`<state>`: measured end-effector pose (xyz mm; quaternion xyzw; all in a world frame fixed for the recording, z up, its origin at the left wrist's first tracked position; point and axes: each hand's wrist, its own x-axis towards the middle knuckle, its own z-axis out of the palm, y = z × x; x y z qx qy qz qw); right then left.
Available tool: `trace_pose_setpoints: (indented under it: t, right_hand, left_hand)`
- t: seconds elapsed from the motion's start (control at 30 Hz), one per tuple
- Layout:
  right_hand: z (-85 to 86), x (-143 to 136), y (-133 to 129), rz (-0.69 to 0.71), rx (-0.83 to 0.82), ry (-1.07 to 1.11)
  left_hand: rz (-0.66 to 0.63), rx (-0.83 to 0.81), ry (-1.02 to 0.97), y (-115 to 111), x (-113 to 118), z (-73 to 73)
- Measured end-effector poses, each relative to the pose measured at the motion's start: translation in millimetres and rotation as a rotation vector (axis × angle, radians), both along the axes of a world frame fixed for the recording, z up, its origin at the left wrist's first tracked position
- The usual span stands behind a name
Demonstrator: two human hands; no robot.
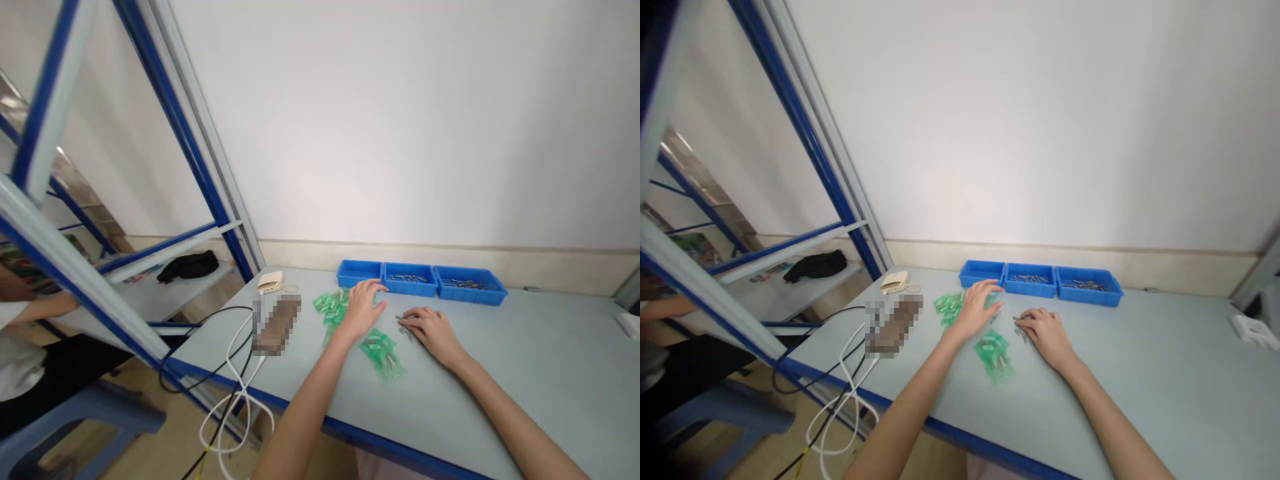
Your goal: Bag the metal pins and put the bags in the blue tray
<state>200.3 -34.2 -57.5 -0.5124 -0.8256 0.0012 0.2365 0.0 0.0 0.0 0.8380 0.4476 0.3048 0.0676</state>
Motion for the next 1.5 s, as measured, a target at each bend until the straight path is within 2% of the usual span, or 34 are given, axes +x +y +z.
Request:
trace_pose_setpoints:
  t: [0.1, 0.23, 0.37, 0.6, 0.8, 0.93, 1.33, 1.5]
  right_hand:
    - [-6.3, 2, 2, -0.017, 0.034, -0.003]
    - [-6.5, 3, 4, -0.037, 0.044, 0.018]
    - [-2.4, -1, 3, -0.057, 0.03, 0.032]
    - [-5.6, 0, 5, -0.149, -0.005, 0.087]
    - [-5.3, 5, 4, -0.081, -0.078, 0.042]
    - [-5.3, 4, 2, -0.09, -0.089, 0.039]
    - [-3.5, -3, 0, -0.074, 0.086, -0.065]
    - [-2.6, 1, 0, -0.177, 0.114, 0.026]
  left_hand:
    - [-0.077, -0.066, -0.031, 19, 23, -21.4]
    - [-0.1, -0.063, -0.037, 21, 22, -38.3]
    - [-0.119, -0.015, -0.03, 15, 16, -37.6]
    - [-0.186, -0.039, 0.033, 15, 25, -38.7]
    - [-0.192, -0.03, 0.058, 16, 26, -41.4]
    - [-0.195, -0.029, 0.075, 17, 26, -42.6]
    - [-0.231, -0.034, 0.167, 13, 31, -46.0]
    - [-0.225, -0.054, 0.115, 12, 32, -44.4]
